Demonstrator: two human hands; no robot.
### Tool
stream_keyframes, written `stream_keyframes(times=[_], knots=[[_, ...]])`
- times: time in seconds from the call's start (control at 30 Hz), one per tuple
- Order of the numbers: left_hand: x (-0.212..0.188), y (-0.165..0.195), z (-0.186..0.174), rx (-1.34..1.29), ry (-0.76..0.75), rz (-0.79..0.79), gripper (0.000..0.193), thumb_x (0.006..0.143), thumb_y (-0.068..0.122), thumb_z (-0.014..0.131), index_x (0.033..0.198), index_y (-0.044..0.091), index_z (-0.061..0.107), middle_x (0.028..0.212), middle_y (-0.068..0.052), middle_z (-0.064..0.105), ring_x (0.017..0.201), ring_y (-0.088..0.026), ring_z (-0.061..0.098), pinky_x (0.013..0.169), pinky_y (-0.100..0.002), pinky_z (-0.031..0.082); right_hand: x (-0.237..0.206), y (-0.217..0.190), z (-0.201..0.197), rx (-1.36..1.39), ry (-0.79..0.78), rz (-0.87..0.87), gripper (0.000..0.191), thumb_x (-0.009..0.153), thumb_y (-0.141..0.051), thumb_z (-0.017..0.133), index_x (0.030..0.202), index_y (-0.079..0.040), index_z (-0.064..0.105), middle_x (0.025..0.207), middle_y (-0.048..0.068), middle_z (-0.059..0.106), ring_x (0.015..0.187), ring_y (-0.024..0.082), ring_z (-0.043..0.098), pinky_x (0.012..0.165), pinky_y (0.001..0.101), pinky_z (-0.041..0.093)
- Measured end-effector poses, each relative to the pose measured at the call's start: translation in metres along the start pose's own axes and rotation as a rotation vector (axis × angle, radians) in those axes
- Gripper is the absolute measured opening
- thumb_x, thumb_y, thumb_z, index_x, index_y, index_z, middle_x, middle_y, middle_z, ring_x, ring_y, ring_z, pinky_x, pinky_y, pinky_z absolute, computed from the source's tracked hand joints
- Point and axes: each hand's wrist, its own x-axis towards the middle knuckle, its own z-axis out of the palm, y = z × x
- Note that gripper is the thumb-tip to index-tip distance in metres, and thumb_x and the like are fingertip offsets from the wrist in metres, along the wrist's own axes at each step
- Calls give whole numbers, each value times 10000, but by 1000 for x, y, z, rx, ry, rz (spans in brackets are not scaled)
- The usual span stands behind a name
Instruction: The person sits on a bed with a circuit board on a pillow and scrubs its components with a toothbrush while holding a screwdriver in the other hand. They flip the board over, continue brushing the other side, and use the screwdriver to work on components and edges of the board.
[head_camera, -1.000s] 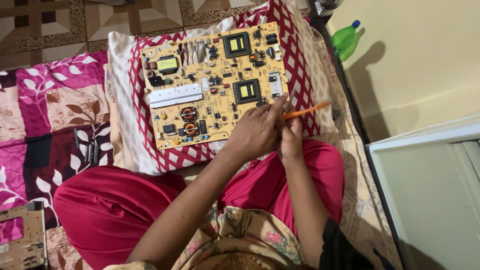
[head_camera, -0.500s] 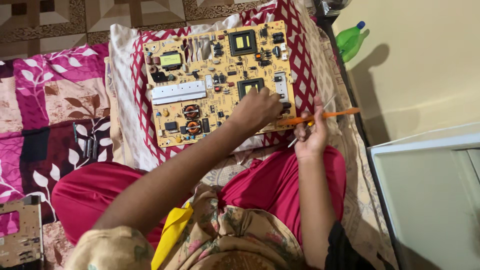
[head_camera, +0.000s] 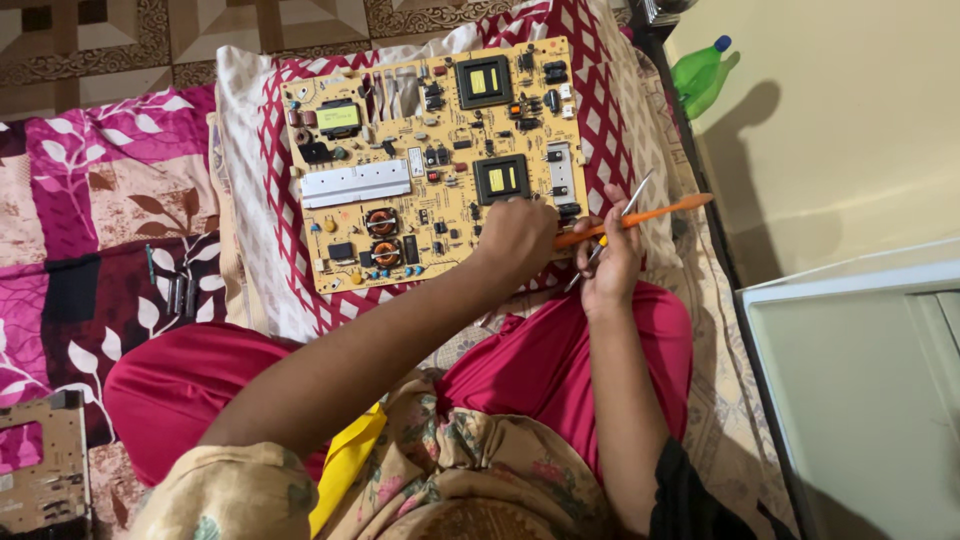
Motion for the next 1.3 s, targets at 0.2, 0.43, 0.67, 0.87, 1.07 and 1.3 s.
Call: stream_keyframes(times=[0.2,0.43,0.67,0.87,1.07,1.3], knots=[[4,1,-25,-184,-184,-131,233,949,352,649,914,148,754,865,-80,767,801,-232,761,613,-386,583,5,4,-2,35,-30,-15,481,1059,-378,575,1444,-98,502,833,90,676,518,90,498,437,209,365],[-14,-7,-29,113,76,129,205,922,274,680,1026,97,688,900,-75,739,791,-223,734,626,-367,571,3,4,-4,48,65,30,496,1064,-383,590,1465,-96,533,852,40,656,512,55,455,403,187,320],[-13,-23,-9,392,242,382,198,999,239,605,1049,48,611,990,-96,678,798,-178,673,628,-341,570,3,4,-3,130,25,23,472,1058,-370,574,1445,-105,518,850,63,662,466,79,441,382,199,288],[-8,-19,1,386,200,353,182,1014,260,582,1083,92,591,950,-68,659,780,-198,651,640,-360,550,4,4,-3,135,26,20,490,1071,-406,554,1447,-93,520,836,68,658,454,79,440,385,201,283],[-2,-12,-1,300,167,239,243,987,305,608,966,69,660,893,-81,687,807,-211,641,735,-379,545,5,4,-3,147,8,16,497,1056,-408,571,1440,-98,512,835,83,664,438,96,447,382,206,287],[0,4,-8,-30,-94,-101,213,1052,283,580,988,130,713,864,-68,737,761,-191,736,624,-369,609,4,5,-4,107,20,8,485,1056,-402,572,1436,-103,525,833,77,665,457,84,466,389,198,301]])
